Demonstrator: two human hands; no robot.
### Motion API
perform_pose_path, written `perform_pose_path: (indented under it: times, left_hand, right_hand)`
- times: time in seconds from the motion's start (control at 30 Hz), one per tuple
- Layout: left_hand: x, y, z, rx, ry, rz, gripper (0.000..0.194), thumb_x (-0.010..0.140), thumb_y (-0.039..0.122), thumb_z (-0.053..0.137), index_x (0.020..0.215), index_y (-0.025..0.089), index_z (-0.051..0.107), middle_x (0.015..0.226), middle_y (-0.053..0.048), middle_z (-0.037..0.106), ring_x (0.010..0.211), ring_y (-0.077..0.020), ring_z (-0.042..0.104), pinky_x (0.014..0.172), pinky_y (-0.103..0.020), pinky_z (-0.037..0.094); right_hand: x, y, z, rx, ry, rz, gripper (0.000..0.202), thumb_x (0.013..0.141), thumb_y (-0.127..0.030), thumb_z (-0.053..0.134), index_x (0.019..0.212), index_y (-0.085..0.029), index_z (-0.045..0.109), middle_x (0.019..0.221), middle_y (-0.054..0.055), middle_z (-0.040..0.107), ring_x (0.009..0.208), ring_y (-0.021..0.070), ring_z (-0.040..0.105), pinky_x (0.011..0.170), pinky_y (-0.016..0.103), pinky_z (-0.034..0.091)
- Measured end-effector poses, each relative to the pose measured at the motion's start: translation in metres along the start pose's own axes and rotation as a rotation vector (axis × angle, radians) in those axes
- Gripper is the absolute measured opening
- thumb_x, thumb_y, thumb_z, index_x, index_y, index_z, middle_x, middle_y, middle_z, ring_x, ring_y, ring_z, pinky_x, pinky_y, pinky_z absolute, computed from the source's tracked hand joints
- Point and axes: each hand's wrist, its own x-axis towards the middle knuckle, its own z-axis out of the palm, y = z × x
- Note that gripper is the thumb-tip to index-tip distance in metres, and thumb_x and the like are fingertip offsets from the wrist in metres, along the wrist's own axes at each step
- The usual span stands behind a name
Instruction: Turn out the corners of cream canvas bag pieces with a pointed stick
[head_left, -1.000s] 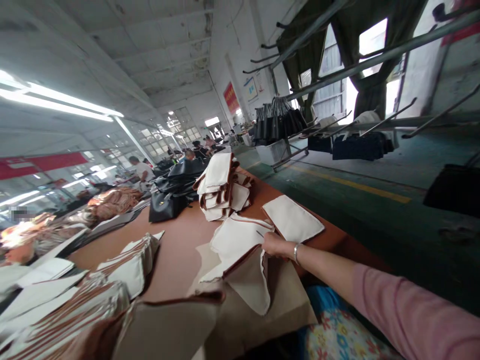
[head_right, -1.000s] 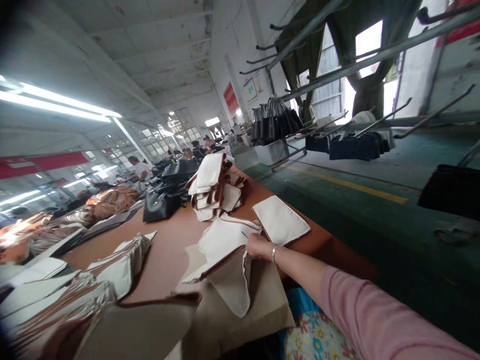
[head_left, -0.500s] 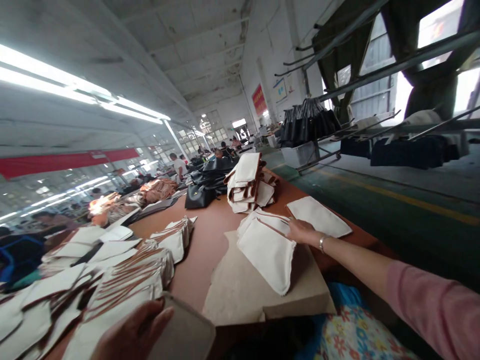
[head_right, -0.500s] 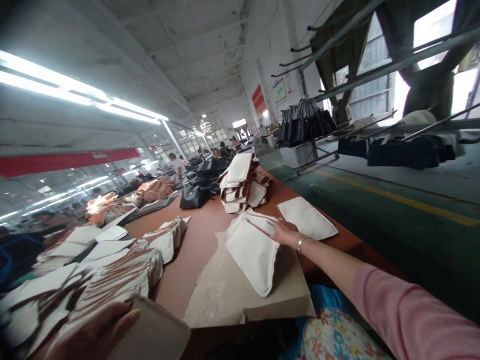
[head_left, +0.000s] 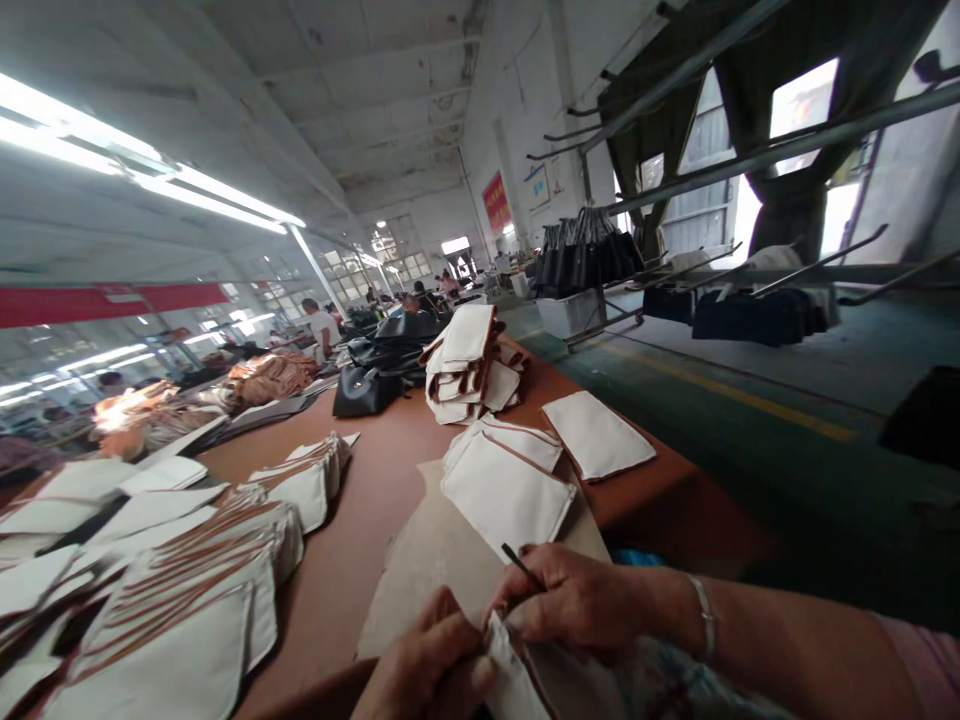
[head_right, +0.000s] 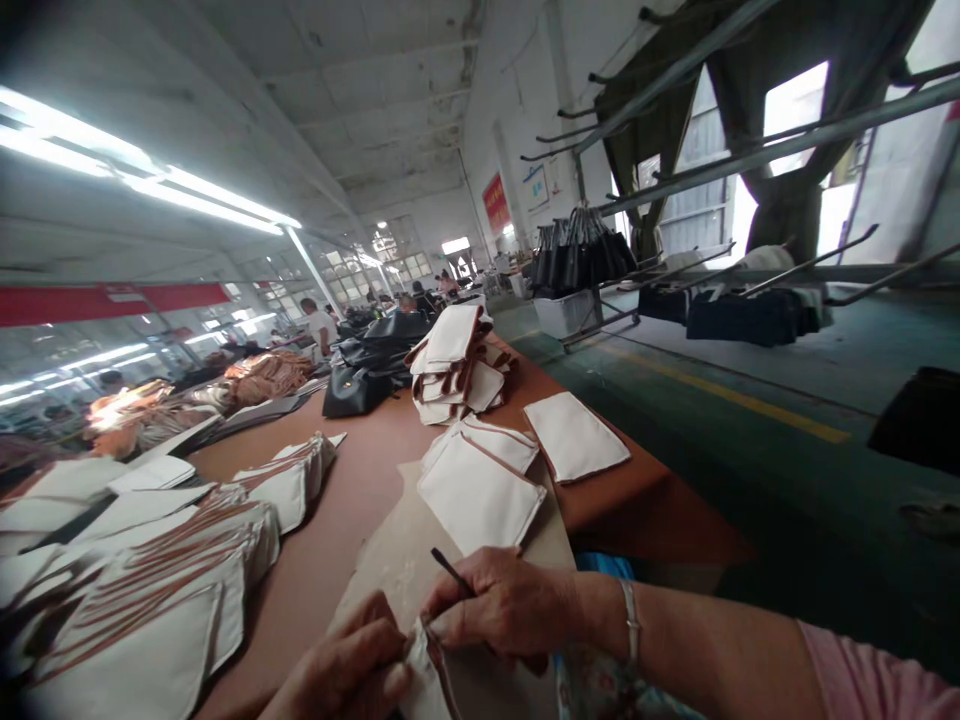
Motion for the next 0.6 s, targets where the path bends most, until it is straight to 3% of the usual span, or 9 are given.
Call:
perform_pose_path:
  times: [0.13,0.43,0.6]
  left_hand:
    - [-0.001,0.004,0.013,-0.079,0.020,-0.059,0.032,0.092,0.042,0.053,0.071,0.018,0.056,0.082,-0.002,0.050,0.076,-0.0162,0.049,0.069,-0.023,0.038]
    - [0.001,-0.010,0.039,-0.323,0.030,-0.324,0.033,0.085,0.048,0.061,0.086,0.016,0.062,0.075,-0.001,0.057,0.073,-0.0166,0.050,0.064,-0.024,0.038]
    - [0.004,0.005,0.046,-0.360,0.077,-0.337,0.027,0.084,0.043,0.063,0.080,0.016,0.065,0.071,0.000,0.058,0.070,-0.0157,0.049,0.062,-0.022,0.040]
  right_hand:
    - [-0.008,0.011,-0.001,-0.076,0.130,-0.133,0.024,0.077,-0.023,0.068,0.097,-0.012,0.064,0.078,0.000,0.062,0.066,0.0084,0.053,0.061,0.018,0.042]
    - [-0.022,0.006,0.006,-0.296,0.315,-0.046,0.012,0.081,-0.023,0.061,0.083,-0.012,0.064,0.072,-0.001,0.059,0.066,0.0104,0.051,0.060,0.020,0.038]
    - [-0.025,0.003,0.005,-0.349,0.320,-0.052,0.009,0.082,-0.019,0.057,0.082,-0.013,0.063,0.072,-0.001,0.060,0.067,0.0111,0.052,0.063,0.021,0.039]
